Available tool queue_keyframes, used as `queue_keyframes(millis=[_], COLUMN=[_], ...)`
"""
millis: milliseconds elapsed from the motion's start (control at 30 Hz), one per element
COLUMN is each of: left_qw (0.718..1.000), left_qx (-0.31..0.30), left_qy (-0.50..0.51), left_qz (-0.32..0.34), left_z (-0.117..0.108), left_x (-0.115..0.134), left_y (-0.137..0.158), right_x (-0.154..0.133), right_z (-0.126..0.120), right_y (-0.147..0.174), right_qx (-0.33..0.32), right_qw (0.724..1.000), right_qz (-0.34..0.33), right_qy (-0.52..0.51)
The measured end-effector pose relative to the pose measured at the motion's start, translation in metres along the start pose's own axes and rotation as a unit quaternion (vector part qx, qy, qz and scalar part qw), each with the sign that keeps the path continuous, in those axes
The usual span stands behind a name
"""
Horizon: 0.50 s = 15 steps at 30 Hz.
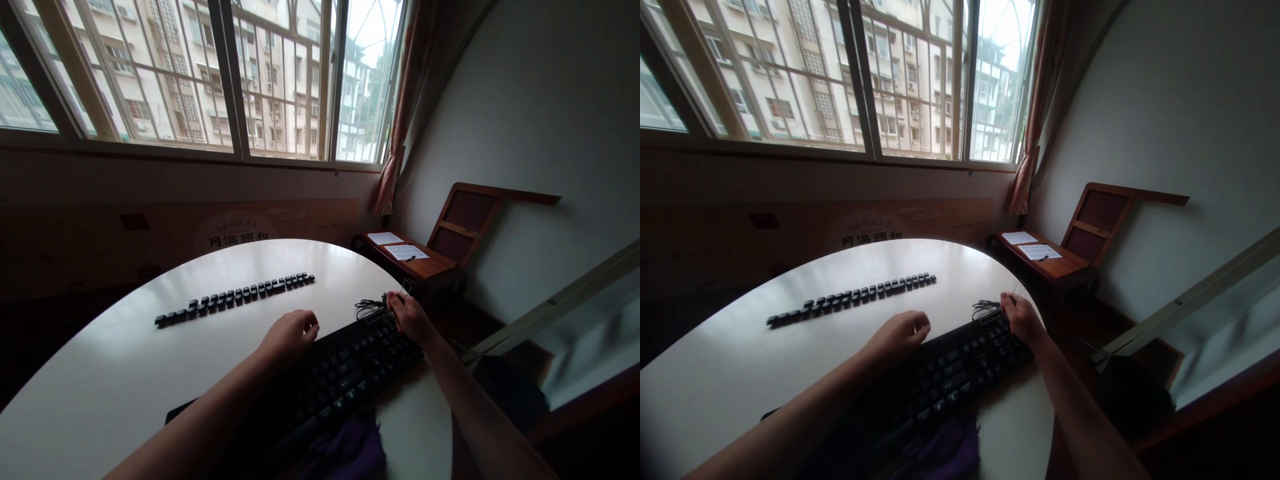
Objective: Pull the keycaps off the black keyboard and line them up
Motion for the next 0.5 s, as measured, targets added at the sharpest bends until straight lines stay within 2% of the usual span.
queue_keyframes(millis=[367, 500], left_qw=[1.0, 1.0], left_qx=[-0.004, -0.007], left_qy=[0.002, 0.009], left_qz=[-0.001, -0.005], left_z=[0.0, 0.001], left_x=[0.0, 0.0], left_y=[0.0, 0.0], right_x=[-0.011, -0.021], right_z=[-0.005, -0.002], right_y=[0.005, 0.007], right_qx=[0.032, 0.024], right_qw=[0.996, 0.992], right_qz=[-0.053, -0.079], right_qy=[0.068, 0.094])
Point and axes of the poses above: each hand's wrist, its own y-axis away from the middle knuckle, its own z-axis out of the palm, x = y × z, the point moved 10 cm from there along -y, towards the middle knuckle, and after that the axes turned 1 degree about x, right-handed, at the moved point
